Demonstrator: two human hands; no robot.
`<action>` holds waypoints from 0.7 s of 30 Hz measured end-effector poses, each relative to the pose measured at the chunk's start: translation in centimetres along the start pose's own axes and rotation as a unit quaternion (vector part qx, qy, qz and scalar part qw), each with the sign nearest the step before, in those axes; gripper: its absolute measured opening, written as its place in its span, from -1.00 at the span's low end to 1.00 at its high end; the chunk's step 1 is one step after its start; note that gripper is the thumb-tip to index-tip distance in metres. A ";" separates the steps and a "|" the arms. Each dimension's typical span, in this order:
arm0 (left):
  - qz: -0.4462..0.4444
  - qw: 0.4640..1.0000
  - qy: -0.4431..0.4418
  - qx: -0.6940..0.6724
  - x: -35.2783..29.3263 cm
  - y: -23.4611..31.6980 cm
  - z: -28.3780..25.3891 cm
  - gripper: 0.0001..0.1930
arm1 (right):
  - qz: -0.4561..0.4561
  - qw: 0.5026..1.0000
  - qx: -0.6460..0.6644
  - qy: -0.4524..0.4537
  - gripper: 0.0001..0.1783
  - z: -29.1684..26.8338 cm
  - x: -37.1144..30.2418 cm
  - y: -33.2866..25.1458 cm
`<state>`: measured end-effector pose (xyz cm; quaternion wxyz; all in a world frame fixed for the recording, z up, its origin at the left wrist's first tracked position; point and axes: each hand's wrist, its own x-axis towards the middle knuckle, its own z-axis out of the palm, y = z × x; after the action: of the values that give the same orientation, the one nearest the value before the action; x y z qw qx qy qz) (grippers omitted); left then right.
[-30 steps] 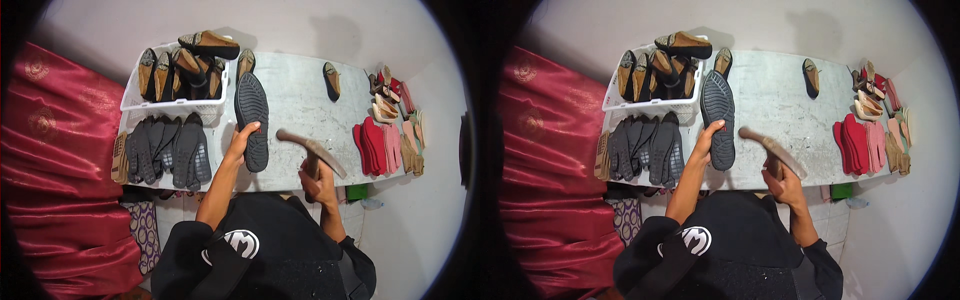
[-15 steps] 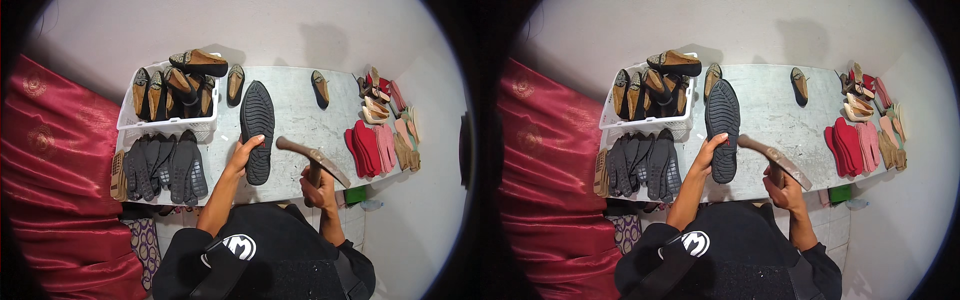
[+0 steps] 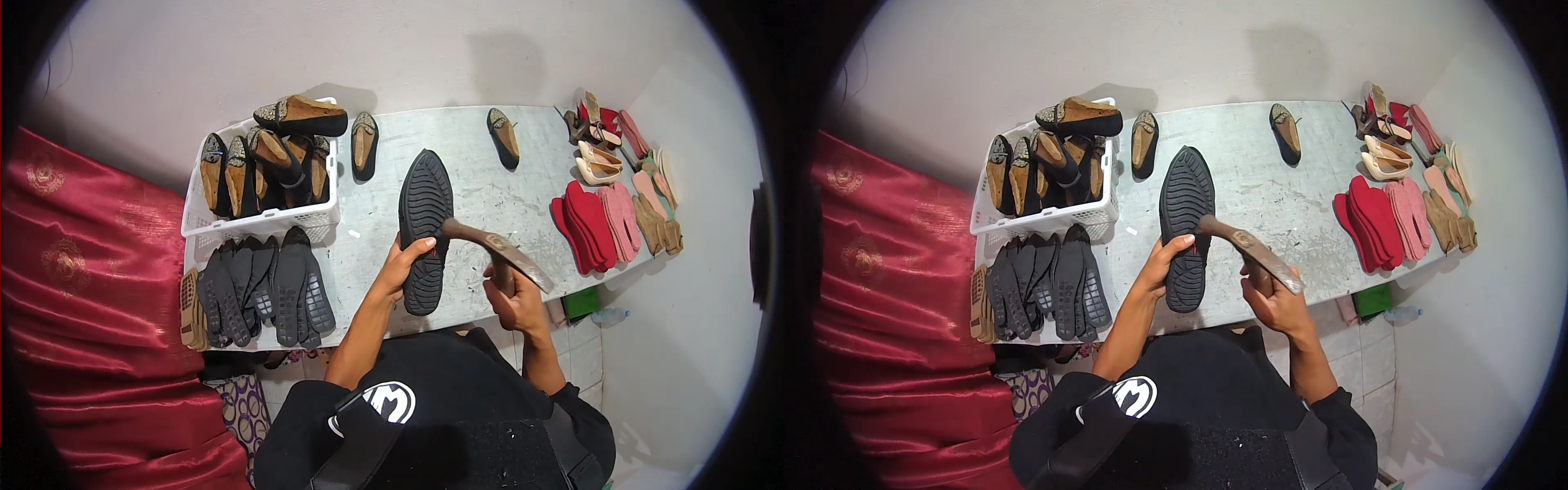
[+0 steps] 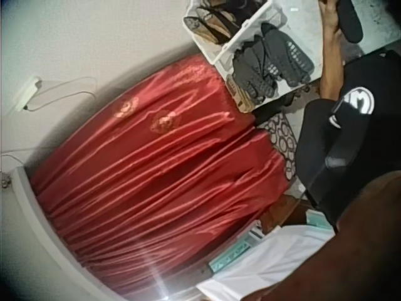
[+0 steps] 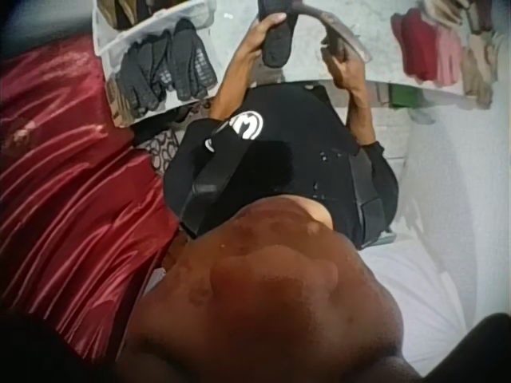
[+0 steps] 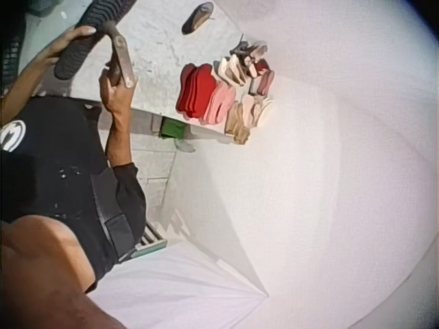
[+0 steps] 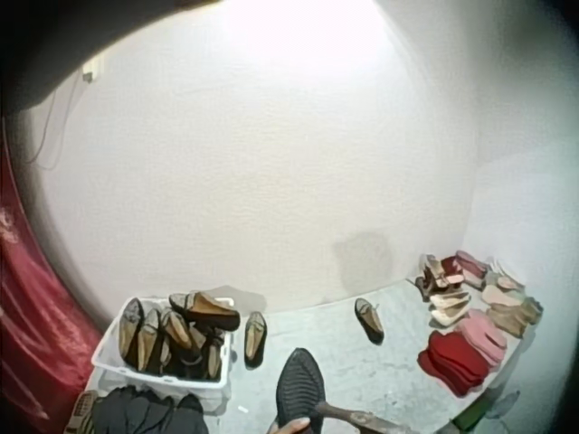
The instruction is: The person hammers the sole of a shoe with a hammer to attach it to the shoe upper.
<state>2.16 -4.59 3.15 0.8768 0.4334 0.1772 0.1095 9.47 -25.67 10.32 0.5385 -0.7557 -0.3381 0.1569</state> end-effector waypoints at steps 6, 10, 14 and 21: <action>-0.083 0.996 -0.015 -0.036 -0.2 -1.2 -1.1 -0.52 | -0.040 0.998 -0.041 0.000 -0.67 0.6 0.8 0.0; -0.082 0.996 -0.008 -0.027 -0.5 -1.4 -1.4 -0.55 | 0.014 0.999 0.044 0.021 -0.82 0.5 0.8 0.0; -0.062 0.998 -0.003 -0.030 -0.8 -1.7 -1.5 -0.67 | 0.063 0.998 0.018 -0.008 -0.73 0.6 0.8 -0.3; -0.098 0.994 -0.012 -0.047 -1.4 -1.6 -1.4 -0.64 | -0.019 1.000 -0.013 0.015 -0.78 1.7 1.8 -0.8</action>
<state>0.42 -5.05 1.39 0.9047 0.3737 0.2030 0.0261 9.48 -23.10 10.66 0.5362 -0.7583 -0.3469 0.1306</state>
